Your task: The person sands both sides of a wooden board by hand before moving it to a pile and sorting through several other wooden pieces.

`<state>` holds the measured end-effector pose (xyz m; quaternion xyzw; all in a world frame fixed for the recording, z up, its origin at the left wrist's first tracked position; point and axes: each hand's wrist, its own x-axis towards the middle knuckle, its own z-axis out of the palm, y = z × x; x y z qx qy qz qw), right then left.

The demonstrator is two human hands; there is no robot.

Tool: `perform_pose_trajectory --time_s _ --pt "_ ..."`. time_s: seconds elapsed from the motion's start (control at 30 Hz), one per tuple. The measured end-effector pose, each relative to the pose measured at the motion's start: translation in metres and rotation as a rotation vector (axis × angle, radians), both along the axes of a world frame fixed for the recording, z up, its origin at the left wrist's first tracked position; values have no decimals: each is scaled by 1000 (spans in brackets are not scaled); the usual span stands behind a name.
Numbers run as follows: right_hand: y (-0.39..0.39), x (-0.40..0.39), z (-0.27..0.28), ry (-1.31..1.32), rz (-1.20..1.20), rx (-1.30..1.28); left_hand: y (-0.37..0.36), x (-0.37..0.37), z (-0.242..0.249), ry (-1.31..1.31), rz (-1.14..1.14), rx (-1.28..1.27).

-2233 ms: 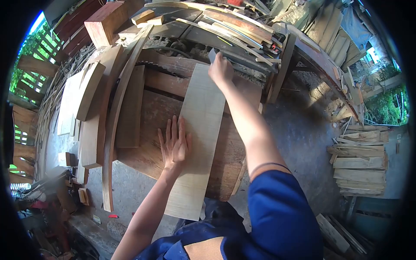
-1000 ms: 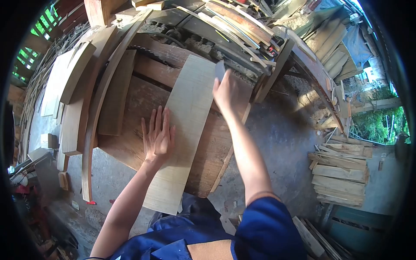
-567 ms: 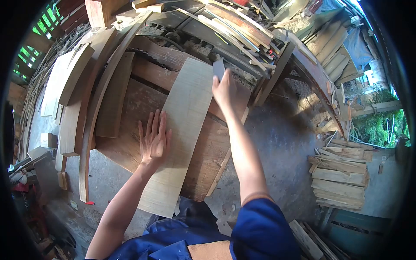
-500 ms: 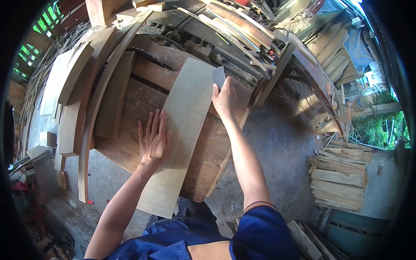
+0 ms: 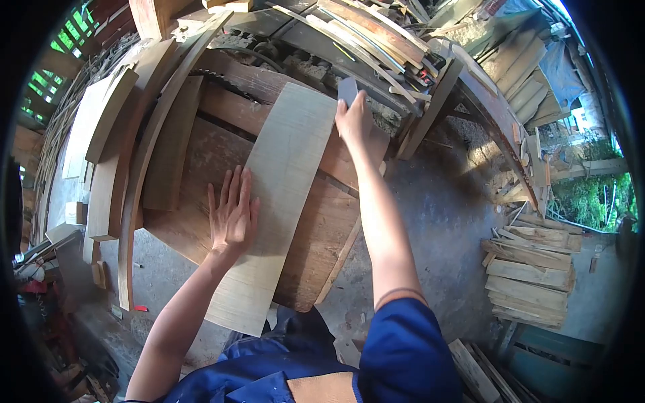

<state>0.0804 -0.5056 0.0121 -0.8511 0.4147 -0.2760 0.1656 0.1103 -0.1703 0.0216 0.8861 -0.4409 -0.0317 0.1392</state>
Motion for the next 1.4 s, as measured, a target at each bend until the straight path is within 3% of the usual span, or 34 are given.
perform_pose_trajectory --time_s 0.1,0.17,0.2,0.23,0.27,0.47,0.5,0.6,0.63,0.67,0.73,0.8,0.83,0.93,1.03,1.1,1.13,1.2,1.27,1.4 --pt "-14 8 1 -16 -49 34 1 -1 -1 3 -2 -5" --pt "29 -16 7 25 -34 40 1 0 -3 -5 7 -18" --pt "52 -33 -7 17 79 -163 1 0 -3 -4 8 -21" --pt "76 -48 -8 84 103 -196 1 0 -4 -9 10 -24" --pt "91 -59 -5 53 124 -69 1 0 -4 -12 9 -25" --pt "-2 9 8 50 15 -55 0 -1 -5 -21 3 -15" --pt "-8 15 15 83 -9 43 1 -1 -5 -29 2 -11" --pt "24 -16 3 19 58 -99 -2 1 -4 -23 6 -35" --pt "42 -34 -13 -4 141 -315 -1 0 -4 -15 10 -28" --pt "65 -48 -13 35 167 -334 0 -1 -4 -9 12 -17" --pt "78 -52 6 112 156 -74 0 0 -6 -9 15 -18" --pt "53 -30 15 47 215 -108 0 -1 -7 -10 -1 -17" --pt "30 -14 7 23 167 -208 0 -1 -8 -15 -6 -28" --pt "5 17 15 53 58 -168 1 -3 -4 -36 -6 -20" --pt "35 -1 16 142 92 -200 -1 0 -4 -36 -2 -46" --pt "84 -36 9 144 214 -381 0 -1 -3 -11 3 -22" --pt "106 -49 12 177 239 -172 0 -1 -3 -7 6 -24" --pt "98 -48 15 205 249 -95 -1 -1 -4 -13 9 -29" --pt "53 -17 12 126 231 -275 -1 -1 -5 -13 7 -27" --pt "-11 42 25 203 -10 -70 0 -1 -3 -4 8 -28"
